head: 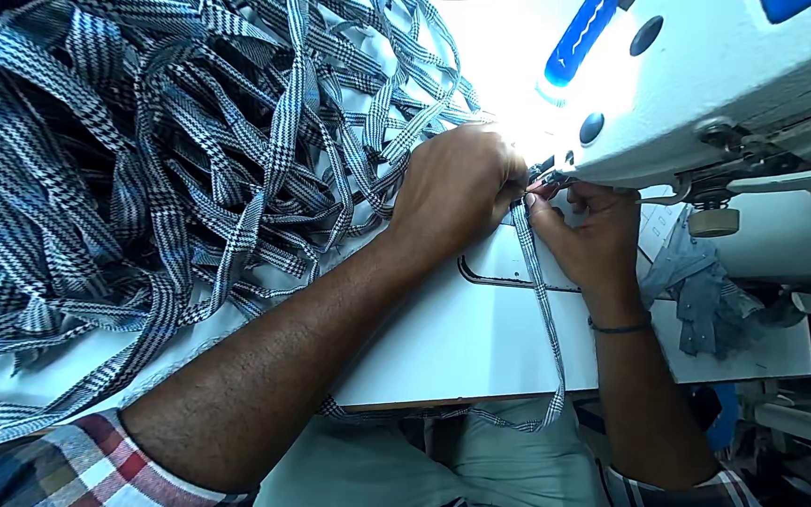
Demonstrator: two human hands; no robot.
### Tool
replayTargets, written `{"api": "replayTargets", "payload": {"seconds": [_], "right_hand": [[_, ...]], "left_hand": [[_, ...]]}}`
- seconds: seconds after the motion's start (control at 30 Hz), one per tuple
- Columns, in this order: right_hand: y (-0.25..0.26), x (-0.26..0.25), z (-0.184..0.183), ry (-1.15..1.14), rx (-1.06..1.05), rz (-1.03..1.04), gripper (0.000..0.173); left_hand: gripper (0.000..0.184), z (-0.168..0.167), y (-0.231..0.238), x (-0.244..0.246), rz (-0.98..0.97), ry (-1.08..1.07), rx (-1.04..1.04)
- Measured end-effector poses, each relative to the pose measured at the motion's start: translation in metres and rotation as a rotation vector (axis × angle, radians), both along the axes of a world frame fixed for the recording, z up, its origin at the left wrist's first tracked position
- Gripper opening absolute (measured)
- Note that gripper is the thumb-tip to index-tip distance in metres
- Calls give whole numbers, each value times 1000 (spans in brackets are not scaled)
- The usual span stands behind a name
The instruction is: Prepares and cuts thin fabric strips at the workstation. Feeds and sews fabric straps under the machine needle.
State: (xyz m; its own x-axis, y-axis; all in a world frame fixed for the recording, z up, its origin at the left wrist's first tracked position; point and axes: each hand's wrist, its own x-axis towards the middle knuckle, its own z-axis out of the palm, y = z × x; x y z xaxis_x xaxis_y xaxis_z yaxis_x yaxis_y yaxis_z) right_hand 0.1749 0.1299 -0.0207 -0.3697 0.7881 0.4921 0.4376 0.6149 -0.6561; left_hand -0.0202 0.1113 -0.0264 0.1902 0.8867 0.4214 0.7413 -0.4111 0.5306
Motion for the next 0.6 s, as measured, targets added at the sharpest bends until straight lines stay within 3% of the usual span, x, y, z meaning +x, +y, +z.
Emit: {"api": "replayTargets", "payload": {"seconds": [0.6], "right_hand": [[2, 0, -3, -18, -26, -7, 4]], "left_hand": [[16, 1, 0, 0, 0, -1, 1]]}}
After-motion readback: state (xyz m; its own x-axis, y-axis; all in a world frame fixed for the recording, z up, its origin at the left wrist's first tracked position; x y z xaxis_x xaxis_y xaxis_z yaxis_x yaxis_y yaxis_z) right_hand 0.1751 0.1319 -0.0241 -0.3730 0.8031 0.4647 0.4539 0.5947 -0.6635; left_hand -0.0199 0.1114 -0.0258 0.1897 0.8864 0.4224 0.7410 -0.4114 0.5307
